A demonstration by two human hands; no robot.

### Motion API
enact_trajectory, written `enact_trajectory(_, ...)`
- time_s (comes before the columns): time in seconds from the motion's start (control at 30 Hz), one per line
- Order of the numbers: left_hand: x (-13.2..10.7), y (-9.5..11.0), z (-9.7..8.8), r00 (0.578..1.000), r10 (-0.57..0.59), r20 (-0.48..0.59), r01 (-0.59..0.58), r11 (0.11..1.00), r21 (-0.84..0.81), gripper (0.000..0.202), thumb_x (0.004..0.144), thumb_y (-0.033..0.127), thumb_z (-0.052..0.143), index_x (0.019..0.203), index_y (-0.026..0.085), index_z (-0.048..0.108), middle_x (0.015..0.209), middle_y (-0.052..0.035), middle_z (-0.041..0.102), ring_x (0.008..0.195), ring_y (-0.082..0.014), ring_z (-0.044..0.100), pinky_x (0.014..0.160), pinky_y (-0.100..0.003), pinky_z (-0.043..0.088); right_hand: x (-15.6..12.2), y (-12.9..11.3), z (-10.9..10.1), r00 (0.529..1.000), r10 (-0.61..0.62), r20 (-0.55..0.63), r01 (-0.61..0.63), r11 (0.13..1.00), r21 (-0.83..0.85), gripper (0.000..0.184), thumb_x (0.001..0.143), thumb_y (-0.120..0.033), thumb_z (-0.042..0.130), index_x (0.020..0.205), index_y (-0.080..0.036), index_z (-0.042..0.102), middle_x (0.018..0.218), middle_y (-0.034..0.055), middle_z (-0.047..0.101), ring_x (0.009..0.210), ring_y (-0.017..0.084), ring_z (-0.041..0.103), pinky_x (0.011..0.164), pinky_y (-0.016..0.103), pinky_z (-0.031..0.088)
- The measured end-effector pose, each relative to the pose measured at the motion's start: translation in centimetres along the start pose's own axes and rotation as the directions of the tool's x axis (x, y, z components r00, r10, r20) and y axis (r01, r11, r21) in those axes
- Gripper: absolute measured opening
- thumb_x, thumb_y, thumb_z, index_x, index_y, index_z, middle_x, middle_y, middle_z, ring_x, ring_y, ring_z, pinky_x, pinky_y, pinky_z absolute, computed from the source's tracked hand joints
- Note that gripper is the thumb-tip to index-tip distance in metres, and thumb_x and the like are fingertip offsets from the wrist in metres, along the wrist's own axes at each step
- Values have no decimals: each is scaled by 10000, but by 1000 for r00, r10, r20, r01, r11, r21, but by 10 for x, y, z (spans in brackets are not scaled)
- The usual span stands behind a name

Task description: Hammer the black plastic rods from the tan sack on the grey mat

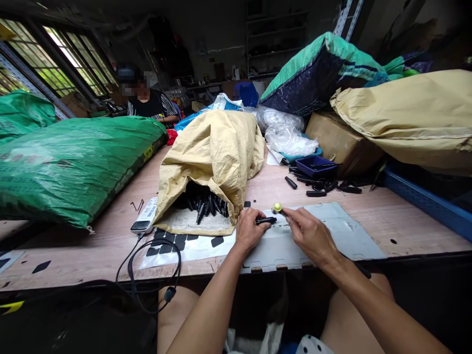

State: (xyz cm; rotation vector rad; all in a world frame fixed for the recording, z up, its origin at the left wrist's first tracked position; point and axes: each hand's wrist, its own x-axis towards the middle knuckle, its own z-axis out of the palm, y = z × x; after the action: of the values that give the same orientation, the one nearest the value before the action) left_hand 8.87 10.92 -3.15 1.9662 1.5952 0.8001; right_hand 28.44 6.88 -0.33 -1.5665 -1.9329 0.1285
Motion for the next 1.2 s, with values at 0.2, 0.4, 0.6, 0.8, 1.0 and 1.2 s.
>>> enact_trajectory(0.2,0,-1,0,1000,25,-8,-25,999,27,181,807,257,791,958,232,696,1022,-17,674,1037,-231,546,914,-360,417,52,31,7,986,162,-37,-166,973,-163,321,964,-253,542,1230,-260,721,1120,51,713,1035,214,646,813,302,460)
enact_trajectory(0.4,0,-1,-1,999,39,-1,-39,999,29,209,806,257,789,997,243,706,1019,-18,665,1036,-234,545,909,-361,419,72,51,43,967,256,-14,-244,902,-357,316,962,-240,526,1207,-255,725,1128,78,674,1047,227,572,814,318,383)
enact_trajectory(0.6,-1,-4,0,998,55,10,-56,997,55,148,834,284,767,969,248,717,986,-23,654,1015,-236,535,893,-366,417,68,46,56,966,254,-54,-252,867,-430,355,1003,-272,441,1265,-231,676,1144,115,628,1036,246,518,796,337,329)
enact_trajectory(0.8,2,-4,-4,993,112,-25,-113,992,-50,133,912,318,669,1010,235,703,1011,-34,681,1013,-229,551,938,-374,429,70,44,56,962,268,-51,-260,844,-468,366,1014,-269,378,1249,-208,652,1161,132,611,1052,265,519,804,362,340)
enact_trajectory(1.0,-66,33,-27,969,239,66,-213,939,-269,298,986,446,534,1142,246,691,1087,-80,712,1041,-238,622,982,-371,461,71,43,55,959,282,-30,-264,849,-458,373,1013,-263,355,1238,-189,644,1192,155,601,1087,276,513,829,373,354)
enact_trajectory(1.2,-162,-6,25,648,181,740,-68,981,-180,358,933,549,556,1145,314,722,960,-40,762,926,-245,704,917,-379,510,70,41,53,958,285,-21,-264,853,-450,379,1005,-261,355,1239,-176,640,1196,165,595,1090,284,502,835,379,355)
